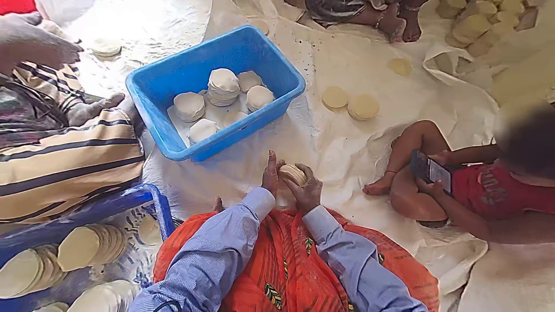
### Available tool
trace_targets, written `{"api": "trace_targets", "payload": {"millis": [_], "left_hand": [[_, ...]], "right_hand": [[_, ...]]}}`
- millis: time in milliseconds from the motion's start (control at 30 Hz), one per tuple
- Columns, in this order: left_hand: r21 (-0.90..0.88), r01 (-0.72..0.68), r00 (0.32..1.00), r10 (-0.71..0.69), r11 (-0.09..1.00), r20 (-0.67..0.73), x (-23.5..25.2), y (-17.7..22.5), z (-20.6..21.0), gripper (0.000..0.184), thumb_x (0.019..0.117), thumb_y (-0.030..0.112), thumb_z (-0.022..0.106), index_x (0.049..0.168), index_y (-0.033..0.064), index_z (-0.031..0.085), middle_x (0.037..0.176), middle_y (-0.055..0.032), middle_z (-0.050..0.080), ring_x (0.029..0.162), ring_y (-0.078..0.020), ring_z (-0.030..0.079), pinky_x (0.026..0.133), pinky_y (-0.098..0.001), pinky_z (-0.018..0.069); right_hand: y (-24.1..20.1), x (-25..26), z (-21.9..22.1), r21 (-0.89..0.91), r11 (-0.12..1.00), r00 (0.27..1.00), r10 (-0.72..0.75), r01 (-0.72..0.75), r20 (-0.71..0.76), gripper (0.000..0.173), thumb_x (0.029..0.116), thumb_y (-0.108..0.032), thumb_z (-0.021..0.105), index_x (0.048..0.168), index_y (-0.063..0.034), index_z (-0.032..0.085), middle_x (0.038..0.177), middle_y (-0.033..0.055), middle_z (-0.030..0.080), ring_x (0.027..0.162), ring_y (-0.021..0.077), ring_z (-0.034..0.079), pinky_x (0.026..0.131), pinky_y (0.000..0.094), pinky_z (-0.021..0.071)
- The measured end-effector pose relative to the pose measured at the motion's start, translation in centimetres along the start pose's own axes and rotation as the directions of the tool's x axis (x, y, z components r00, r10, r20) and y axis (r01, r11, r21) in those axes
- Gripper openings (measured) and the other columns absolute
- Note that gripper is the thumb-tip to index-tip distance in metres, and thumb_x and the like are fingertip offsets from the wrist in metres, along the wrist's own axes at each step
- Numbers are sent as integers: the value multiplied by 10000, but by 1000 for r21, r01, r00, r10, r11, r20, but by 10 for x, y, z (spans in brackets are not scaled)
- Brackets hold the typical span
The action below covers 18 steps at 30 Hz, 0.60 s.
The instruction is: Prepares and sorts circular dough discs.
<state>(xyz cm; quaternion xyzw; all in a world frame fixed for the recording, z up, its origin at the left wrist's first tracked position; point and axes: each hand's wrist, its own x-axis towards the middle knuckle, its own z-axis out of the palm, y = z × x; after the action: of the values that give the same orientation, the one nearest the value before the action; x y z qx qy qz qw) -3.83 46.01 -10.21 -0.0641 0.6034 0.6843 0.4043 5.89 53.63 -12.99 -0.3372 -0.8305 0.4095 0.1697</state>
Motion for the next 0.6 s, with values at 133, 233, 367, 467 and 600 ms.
{"api": "trace_targets", "payload": {"millis": [133,233,367,467,600], "left_hand": [[29,-8,1000,8,1000,-7,-2,3,1,794,1093,553,132,1433,-69,491,1481,-232,510,1391,-300,452,1157,-457,319],[53,-10,1000,10,999,3,0,-1,-2,815,1084,576,116,1426,-54,504,1459,-226,530,1374,-305,474,1148,-474,348],[34,-14,1000,15,999,-5,-2,1,2,782,1096,544,147,1452,-74,470,1504,-237,489,1433,-302,418,1185,-449,293],[67,-11,1000,10,998,9,0,-1,-3,810,1082,580,122,1448,-41,491,1493,-211,512,1413,-304,443,1169,-475,324],[66,-11,1000,11,998,13,-3,-1,2,812,1087,571,127,1431,-67,494,1478,-226,518,1402,-299,449,1169,-450,319]], "right_hand": [[1,3,1,-36,999,1000,-12,13,19,345,851,-143,819,1170,-44,731,1075,182,750,990,362,717,881,614,523],[-5,-1,-2,-29,999,999,-22,22,-31,412,834,-171,824,1209,-38,714,1079,179,749,992,348,724,874,586,547],[-2,4,0,-39,999,999,17,-16,32,354,859,-160,811,1177,-29,726,1065,190,747,1002,363,711,905,602,520],[-3,-1,-3,7,1000,998,-21,22,-54,407,837,-156,818,1211,-39,708,1051,181,748,957,343,723,848,572,551],[5,5,4,-34,999,1000,5,-4,22,350,868,-177,810,1187,-55,729,1080,169,751,1004,346,714,903,599,523]]}}
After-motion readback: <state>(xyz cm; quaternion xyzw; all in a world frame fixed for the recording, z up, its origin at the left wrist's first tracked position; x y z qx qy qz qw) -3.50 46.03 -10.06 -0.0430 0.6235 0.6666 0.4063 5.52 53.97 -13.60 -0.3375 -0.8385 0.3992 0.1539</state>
